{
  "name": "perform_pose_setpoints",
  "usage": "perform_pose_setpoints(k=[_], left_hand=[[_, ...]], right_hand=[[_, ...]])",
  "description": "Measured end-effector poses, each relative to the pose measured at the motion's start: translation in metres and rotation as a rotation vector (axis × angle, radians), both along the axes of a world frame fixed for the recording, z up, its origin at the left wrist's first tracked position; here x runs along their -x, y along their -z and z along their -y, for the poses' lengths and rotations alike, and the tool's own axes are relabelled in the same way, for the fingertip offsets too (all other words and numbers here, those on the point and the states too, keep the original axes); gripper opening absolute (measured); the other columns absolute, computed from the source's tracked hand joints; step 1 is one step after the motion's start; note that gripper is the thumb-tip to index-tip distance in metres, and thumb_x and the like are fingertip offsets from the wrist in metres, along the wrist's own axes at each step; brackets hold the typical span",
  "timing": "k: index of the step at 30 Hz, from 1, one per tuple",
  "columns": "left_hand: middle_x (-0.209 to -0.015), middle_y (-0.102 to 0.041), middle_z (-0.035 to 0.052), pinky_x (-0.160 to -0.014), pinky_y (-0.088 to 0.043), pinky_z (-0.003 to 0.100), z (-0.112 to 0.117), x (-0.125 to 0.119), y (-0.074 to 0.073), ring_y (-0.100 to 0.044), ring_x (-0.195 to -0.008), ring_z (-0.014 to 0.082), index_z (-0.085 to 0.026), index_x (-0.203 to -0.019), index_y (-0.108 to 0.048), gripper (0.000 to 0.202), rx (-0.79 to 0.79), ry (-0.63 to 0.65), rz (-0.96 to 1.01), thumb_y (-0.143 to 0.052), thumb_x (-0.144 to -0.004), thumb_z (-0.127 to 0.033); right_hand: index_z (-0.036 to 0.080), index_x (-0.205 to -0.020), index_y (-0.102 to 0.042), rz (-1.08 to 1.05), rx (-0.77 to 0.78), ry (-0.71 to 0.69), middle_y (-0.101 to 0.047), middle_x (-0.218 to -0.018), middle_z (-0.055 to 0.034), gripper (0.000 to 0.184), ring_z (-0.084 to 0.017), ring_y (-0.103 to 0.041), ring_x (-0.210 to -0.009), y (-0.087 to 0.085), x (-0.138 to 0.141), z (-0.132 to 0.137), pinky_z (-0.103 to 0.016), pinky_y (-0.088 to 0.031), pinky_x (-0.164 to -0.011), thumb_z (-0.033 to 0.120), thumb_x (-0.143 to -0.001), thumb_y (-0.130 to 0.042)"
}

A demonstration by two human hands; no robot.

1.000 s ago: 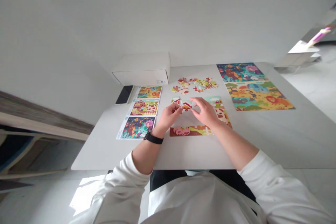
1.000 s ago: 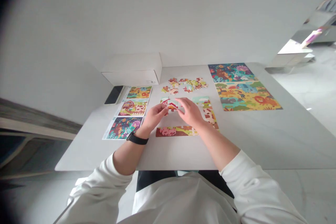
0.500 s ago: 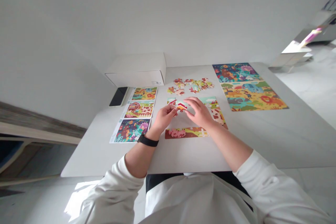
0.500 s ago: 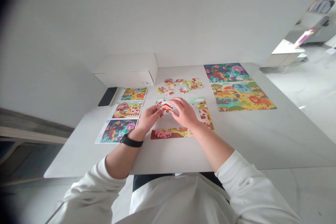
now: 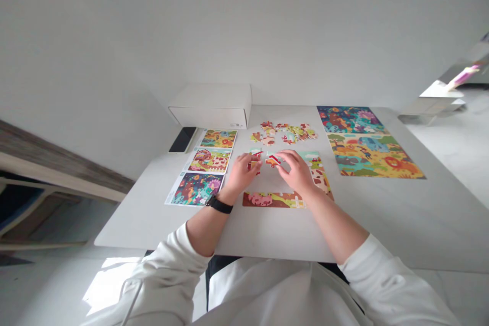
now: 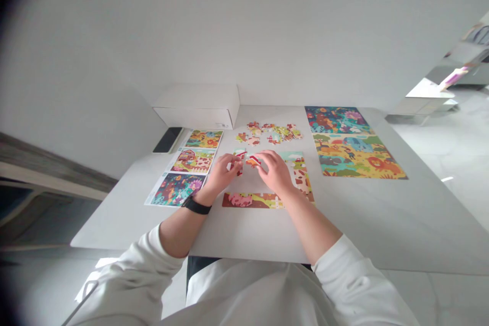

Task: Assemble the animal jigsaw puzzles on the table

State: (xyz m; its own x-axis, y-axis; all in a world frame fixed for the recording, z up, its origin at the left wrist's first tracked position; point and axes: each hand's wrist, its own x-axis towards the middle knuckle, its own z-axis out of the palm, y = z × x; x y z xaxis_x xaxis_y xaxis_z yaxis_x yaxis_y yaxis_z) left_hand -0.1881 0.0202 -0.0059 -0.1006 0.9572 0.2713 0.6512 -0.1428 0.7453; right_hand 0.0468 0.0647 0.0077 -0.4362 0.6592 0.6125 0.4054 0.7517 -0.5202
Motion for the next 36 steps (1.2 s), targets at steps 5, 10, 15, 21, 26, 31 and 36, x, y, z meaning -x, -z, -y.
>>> perform_pose_setpoints(k=[5,10,15,21,26,31,36], left_hand=[[-0.149,-0.068,0.0122,-0.125,-0.044,0.049,-0.006,0.01,0.008,-0.059,-0.142,0.0308,-0.023,-0.137,-0.07,0.037,-0.037,-0.053,-0.367,-0.065,-0.1,-0.029],[-0.161,-0.061,0.0079,-0.133,-0.034,0.054,-0.006,0.008,0.014,-0.051,-0.153,0.0305,-0.028,-0.145,-0.069,0.042,0.079,-0.03,-0.454,-0.061,-0.103,-0.031],[-0.159,-0.064,0.0063,-0.133,-0.033,0.056,-0.005,0.006,0.012,-0.053,-0.151,0.0299,-0.029,-0.144,-0.07,0.042,0.096,-0.036,-0.443,-0.063,-0.102,-0.033],[-0.152,-0.068,0.006,-0.129,-0.038,0.051,-0.003,0.007,0.009,-0.057,-0.145,0.0288,-0.029,-0.136,-0.075,0.039,0.064,-0.021,-0.449,-0.066,-0.099,-0.032],[-0.15,-0.068,0.0079,-0.126,-0.04,0.051,-0.001,0.005,0.008,-0.057,-0.143,0.0311,-0.028,-0.136,-0.075,0.039,0.048,-0.029,-0.489,-0.068,-0.098,-0.034],[-0.151,-0.068,0.0083,-0.124,-0.04,0.052,0.0,0.003,0.007,-0.057,-0.142,0.0318,-0.027,-0.142,-0.07,0.045,0.051,-0.045,-0.524,-0.067,-0.098,-0.033],[-0.15,-0.067,0.0076,-0.124,-0.039,0.051,0.0,0.001,0.008,-0.056,-0.143,0.0306,-0.03,-0.144,-0.069,0.046,0.066,-0.058,-0.54,-0.066,-0.098,-0.032]], right_hand=[[0.028,-0.132,-0.072,-0.059,0.027,0.079,-0.075,-0.129,-0.0101,0.036,-0.03,-0.07,-0.123,-0.004,-0.007,-0.009,-0.051,-0.057,-0.112,0.019,-0.097,-0.068],[0.027,-0.121,-0.077,0.05,0.066,0.066,-0.078,-0.125,-0.009,0.025,-0.03,-0.07,-0.123,-0.009,-0.016,-0.025,-0.051,-0.054,-0.114,0.023,-0.096,-0.073],[0.026,-0.114,-0.081,0.245,0.081,-0.043,-0.079,-0.123,-0.008,0.022,-0.029,-0.072,-0.119,-0.014,-0.024,-0.054,-0.047,-0.054,-0.111,0.021,-0.093,-0.077],[0.026,-0.114,-0.083,0.349,0.115,-0.099,-0.08,-0.122,-0.0074,0.028,-0.027,-0.073,-0.116,-0.001,-0.004,-0.09,-0.043,-0.055,-0.108,0.014,-0.091,-0.074],[0.027,-0.114,-0.085,0.396,0.135,-0.086,-0.081,-0.124,-0.0088,0.024,-0.028,-0.073,-0.119,0.012,0.022,-0.099,-0.044,-0.055,-0.108,0.019,-0.093,-0.076],[0.028,-0.115,-0.087,0.445,0.152,-0.065,-0.08,-0.127,-0.0102,0.024,-0.03,-0.073,-0.121,0.015,0.031,-0.099,-0.046,-0.055,-0.11,0.022,-0.095,-0.075],[0.031,-0.116,-0.088,0.48,0.161,-0.072,-0.08,-0.127,-0.0077,0.027,-0.028,-0.073,-0.123,0.018,0.033,-0.103,-0.045,-0.054,-0.113,0.02,-0.095,-0.074]])
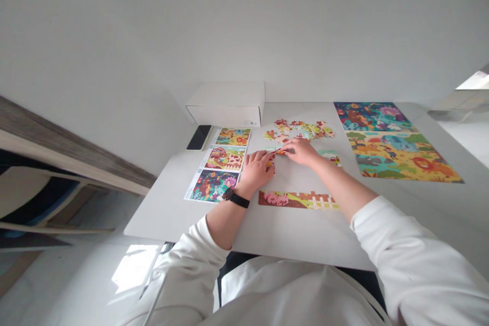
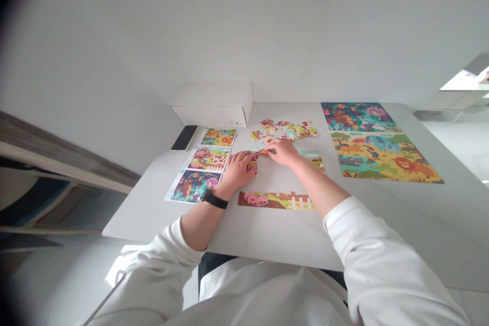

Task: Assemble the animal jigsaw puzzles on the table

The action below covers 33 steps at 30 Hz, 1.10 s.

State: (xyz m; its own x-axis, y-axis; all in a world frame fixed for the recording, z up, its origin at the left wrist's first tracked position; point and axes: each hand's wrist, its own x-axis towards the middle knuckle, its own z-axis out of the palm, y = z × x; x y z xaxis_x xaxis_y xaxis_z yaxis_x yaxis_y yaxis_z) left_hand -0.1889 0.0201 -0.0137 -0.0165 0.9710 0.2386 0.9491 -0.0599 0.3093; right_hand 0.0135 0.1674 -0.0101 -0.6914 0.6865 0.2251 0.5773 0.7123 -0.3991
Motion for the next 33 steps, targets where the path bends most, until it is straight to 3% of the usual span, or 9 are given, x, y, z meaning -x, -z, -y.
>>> perform_pose_setpoints(k=[11,23,33], left_hand=[[-0.152,-0.065,0.0071,-0.126,-0.036,0.053,0.002,-0.002,-0.005,-0.053,-0.145,0.0315,-0.033,-0.145,-0.069,0.045,0.032,-0.004,-0.006,-0.062,-0.101,-0.036],[-0.153,-0.064,0.0081,-0.126,-0.036,0.053,0.001,-0.002,-0.001,-0.053,-0.144,0.0319,-0.03,-0.143,-0.07,0.041,0.027,0.0,-0.011,-0.06,-0.103,-0.036],[-0.157,-0.063,0.0074,-0.126,-0.035,0.056,-0.001,0.0,0.001,-0.051,-0.147,0.0336,-0.033,-0.146,-0.069,0.043,0.031,0.013,-0.025,-0.059,-0.104,-0.041]], right_hand=[[0.032,-0.118,-0.087,0.046,-0.001,-0.037,-0.079,-0.128,-0.0061,0.03,-0.026,-0.072,-0.123,0.002,-0.002,-0.002,-0.044,-0.052,-0.116,0.018,-0.095,-0.073],[0.03,-0.121,-0.087,0.101,-0.005,-0.068,-0.076,-0.132,-0.0084,0.032,-0.028,-0.071,-0.123,-0.001,-0.002,0.003,-0.044,-0.053,-0.114,0.018,-0.097,-0.07],[0.031,-0.122,-0.087,0.132,-0.108,0.065,-0.078,-0.13,-0.0092,0.037,-0.029,-0.07,-0.119,0.0,0.005,0.023,-0.047,-0.05,-0.114,0.016,-0.1,-0.061]])
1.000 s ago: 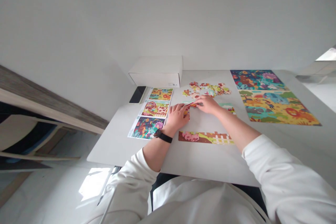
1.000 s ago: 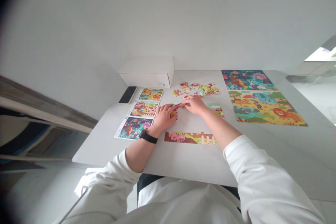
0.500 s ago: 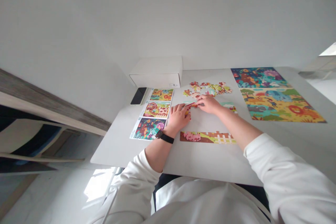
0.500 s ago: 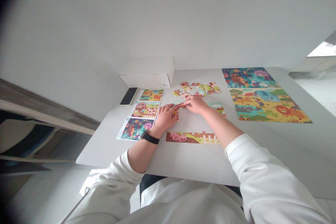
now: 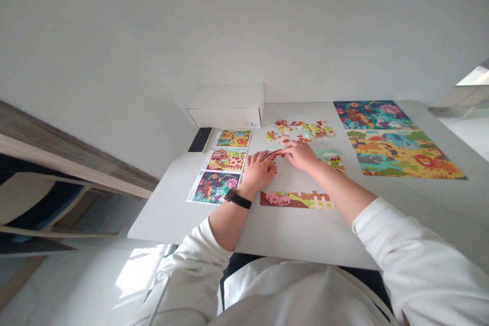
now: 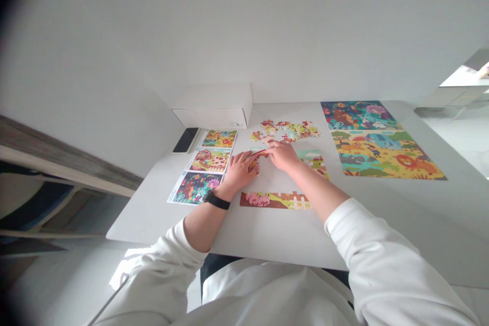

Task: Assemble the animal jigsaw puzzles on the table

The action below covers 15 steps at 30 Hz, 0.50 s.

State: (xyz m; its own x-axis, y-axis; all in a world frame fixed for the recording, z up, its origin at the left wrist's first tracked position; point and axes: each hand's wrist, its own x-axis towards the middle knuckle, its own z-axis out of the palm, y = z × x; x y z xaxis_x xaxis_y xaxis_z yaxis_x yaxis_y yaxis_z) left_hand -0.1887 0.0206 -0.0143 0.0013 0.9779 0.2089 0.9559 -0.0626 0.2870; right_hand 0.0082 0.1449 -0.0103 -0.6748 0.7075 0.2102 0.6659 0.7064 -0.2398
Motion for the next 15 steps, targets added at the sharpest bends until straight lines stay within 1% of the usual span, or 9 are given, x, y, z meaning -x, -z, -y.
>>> perform_pose_setpoints(k=[2,5,8,11,13,15], left_hand=[[-0.159,-0.062,0.0068,-0.126,-0.035,0.057,-0.001,0.001,0.001,-0.051,-0.147,0.0339,-0.034,-0.146,-0.068,0.044,-0.001,0.003,0.0,-0.058,-0.104,-0.04],[-0.16,-0.062,0.0071,-0.126,-0.035,0.057,-0.001,0.002,0.002,-0.051,-0.148,0.034,-0.034,-0.147,-0.068,0.045,-0.005,0.009,0.016,-0.058,-0.104,-0.04],[-0.16,-0.062,0.0066,-0.128,-0.034,0.056,-0.002,0.002,0.002,-0.05,-0.149,0.033,-0.034,-0.15,-0.066,0.047,-0.008,0.01,0.03,-0.058,-0.104,-0.041],[-0.162,-0.061,0.0068,-0.128,-0.033,0.057,-0.003,0.003,0.002,-0.05,-0.15,0.033,-0.033,-0.15,-0.066,0.047,-0.003,0.015,0.033,-0.057,-0.104,-0.041],[-0.163,-0.06,0.0074,-0.128,-0.033,0.058,-0.003,0.003,0.002,-0.05,-0.151,0.0336,-0.032,-0.15,-0.066,0.047,0.003,0.021,0.039,-0.057,-0.105,-0.041],[-0.163,-0.06,0.0072,-0.128,-0.033,0.058,-0.004,0.004,0.002,-0.05,-0.152,0.0333,-0.033,-0.151,-0.066,0.048,0.005,0.02,0.054,-0.058,-0.104,-0.04]], right_hand=[[0.03,-0.122,-0.087,0.009,-0.009,0.004,-0.078,-0.131,-0.0091,0.038,-0.029,-0.07,-0.12,0.0,0.0,0.001,-0.049,-0.049,-0.115,0.015,-0.1,-0.06],[0.033,-0.124,-0.086,0.024,-0.029,0.004,-0.079,-0.134,-0.0079,0.039,-0.03,-0.07,-0.122,0.002,-0.001,0.005,-0.052,-0.047,-0.118,0.016,-0.099,-0.062],[0.036,-0.128,-0.084,0.015,-0.02,0.072,-0.077,-0.141,-0.0064,0.042,-0.03,-0.069,-0.126,0.005,0.001,0.013,-0.053,-0.048,-0.118,0.016,-0.098,-0.063],[0.035,-0.131,-0.083,-0.001,0.018,0.163,-0.073,-0.148,-0.0068,0.043,-0.031,-0.067,-0.131,0.007,0.005,0.023,-0.055,-0.049,-0.118,0.016,-0.098,-0.062],[0.035,-0.133,-0.082,0.0,0.048,0.185,-0.071,-0.151,-0.0072,0.043,-0.032,-0.065,-0.135,0.008,0.007,0.026,-0.057,-0.049,-0.119,0.018,-0.099,-0.063],[0.037,-0.132,-0.082,-0.013,0.074,0.189,-0.07,-0.152,-0.0055,0.041,-0.031,-0.065,-0.137,0.009,0.005,0.023,-0.056,-0.05,-0.119,0.02,-0.099,-0.064]])
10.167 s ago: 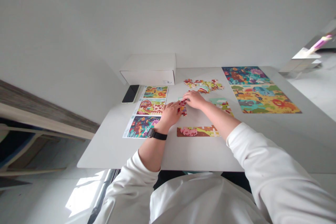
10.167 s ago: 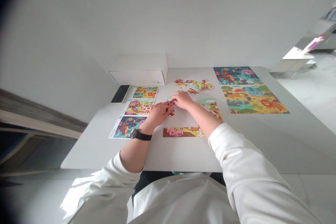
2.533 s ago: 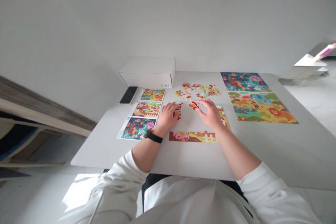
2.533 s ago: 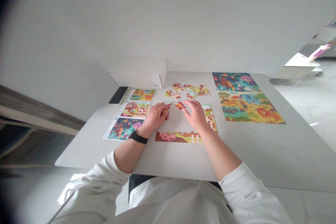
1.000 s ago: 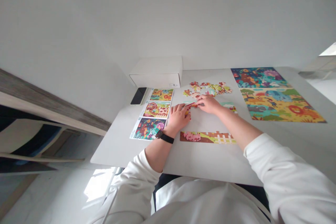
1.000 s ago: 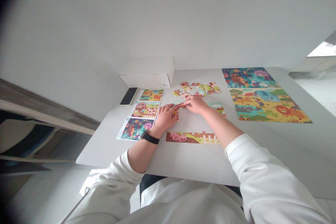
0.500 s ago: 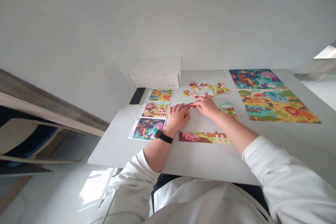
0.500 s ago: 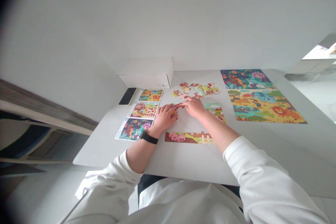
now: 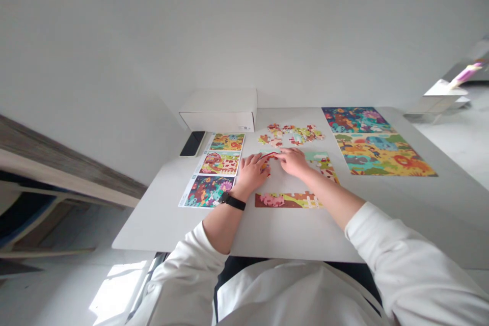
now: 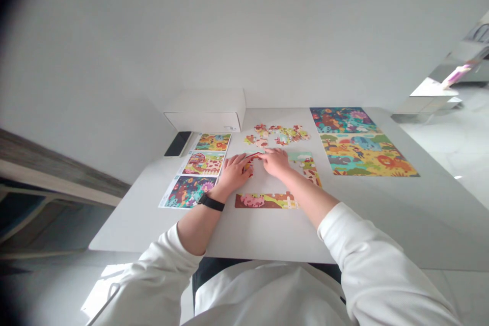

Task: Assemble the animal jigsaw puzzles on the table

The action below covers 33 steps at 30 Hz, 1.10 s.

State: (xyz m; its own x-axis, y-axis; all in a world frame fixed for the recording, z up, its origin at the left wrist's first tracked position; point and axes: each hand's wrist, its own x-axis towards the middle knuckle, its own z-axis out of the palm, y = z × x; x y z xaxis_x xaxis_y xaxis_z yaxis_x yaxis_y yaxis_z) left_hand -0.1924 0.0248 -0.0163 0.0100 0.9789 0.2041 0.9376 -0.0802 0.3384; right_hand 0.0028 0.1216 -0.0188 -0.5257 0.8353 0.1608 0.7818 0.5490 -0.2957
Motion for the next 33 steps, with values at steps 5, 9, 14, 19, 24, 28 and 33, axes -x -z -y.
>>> perform_pose_setpoints(k=[5,9,14,19,24,28,33], left_hand=[[-0.164,-0.059,0.0086,-0.129,-0.037,0.053,-0.004,0.004,0.001,-0.052,-0.153,0.03,-0.03,-0.15,-0.065,0.046,-0.024,-0.023,0.108,-0.058,-0.106,-0.038],[-0.154,-0.066,0.0116,-0.124,-0.044,0.049,-0.009,0.006,0.002,-0.06,-0.145,0.0299,-0.025,-0.145,-0.068,0.041,-0.058,-0.067,0.188,-0.057,-0.106,-0.035],[-0.144,-0.072,0.0111,-0.122,-0.046,0.048,-0.011,0.006,0.001,-0.064,-0.137,0.03,-0.023,-0.139,-0.069,0.036,-0.058,-0.099,0.192,-0.059,-0.105,-0.032],[-0.145,-0.071,0.0105,-0.122,-0.044,0.048,-0.01,0.006,0.001,-0.063,-0.138,0.0301,-0.024,-0.139,-0.067,0.036,-0.045,-0.09,0.165,-0.061,-0.105,-0.035],[-0.144,-0.072,0.0106,-0.122,-0.044,0.048,-0.01,0.005,0.003,-0.062,-0.139,0.0307,-0.023,-0.139,-0.067,0.036,-0.047,-0.074,0.125,-0.06,-0.106,-0.035],[-0.145,-0.072,0.0099,-0.121,-0.043,0.048,-0.01,0.005,0.004,-0.062,-0.139,0.0309,-0.024,-0.139,-0.068,0.035,-0.057,-0.076,0.132,-0.061,-0.106,-0.034],[-0.145,-0.072,0.0103,-0.122,-0.043,0.049,-0.011,0.006,0.006,-0.061,-0.14,0.0321,-0.024,-0.138,-0.068,0.035,-0.06,-0.072,0.146,-0.062,-0.104,-0.032]], right_hand=[[0.032,-0.137,-0.079,-0.152,-0.086,0.043,-0.074,-0.145,-0.0056,0.044,-0.028,-0.068,-0.134,-0.004,-0.033,-0.025,-0.048,-0.052,-0.119,0.024,-0.095,-0.068],[0.027,-0.128,-0.083,-0.097,-0.096,0.259,-0.079,-0.135,-0.0097,0.037,-0.032,-0.072,-0.124,-0.012,-0.071,-0.047,-0.048,-0.056,-0.111,0.025,-0.096,-0.064],[0.031,-0.125,-0.084,0.036,-0.004,0.354,-0.075,-0.141,-0.0113,0.033,-0.037,-0.066,-0.132,-0.016,-0.081,-0.054,-0.052,-0.054,-0.11,0.03,-0.097,-0.066],[0.032,-0.13,-0.083,0.095,0.001,0.323,-0.071,-0.142,-0.0152,0.034,-0.039,-0.063,-0.133,-0.011,-0.061,-0.048,-0.057,-0.05,-0.112,0.037,-0.101,-0.066],[0.029,-0.129,-0.081,0.07,-0.043,0.149,-0.074,-0.142,-0.0116,0.032,-0.035,-0.063,-0.135,-0.008,-0.053,-0.041,-0.055,-0.048,-0.116,0.032,-0.101,-0.066],[0.026,-0.129,-0.079,0.081,-0.044,0.071,-0.073,-0.146,-0.0097,0.032,-0.033,-0.064,-0.137,-0.008,-0.054,-0.042,-0.051,-0.046,-0.12,0.029,-0.101,-0.066],[0.023,-0.125,-0.079,0.092,0.011,0.024,-0.072,-0.148,-0.0115,0.028,-0.029,-0.063,-0.141,-0.013,-0.052,-0.053,-0.043,-0.046,-0.121,0.026,-0.098,-0.069]])
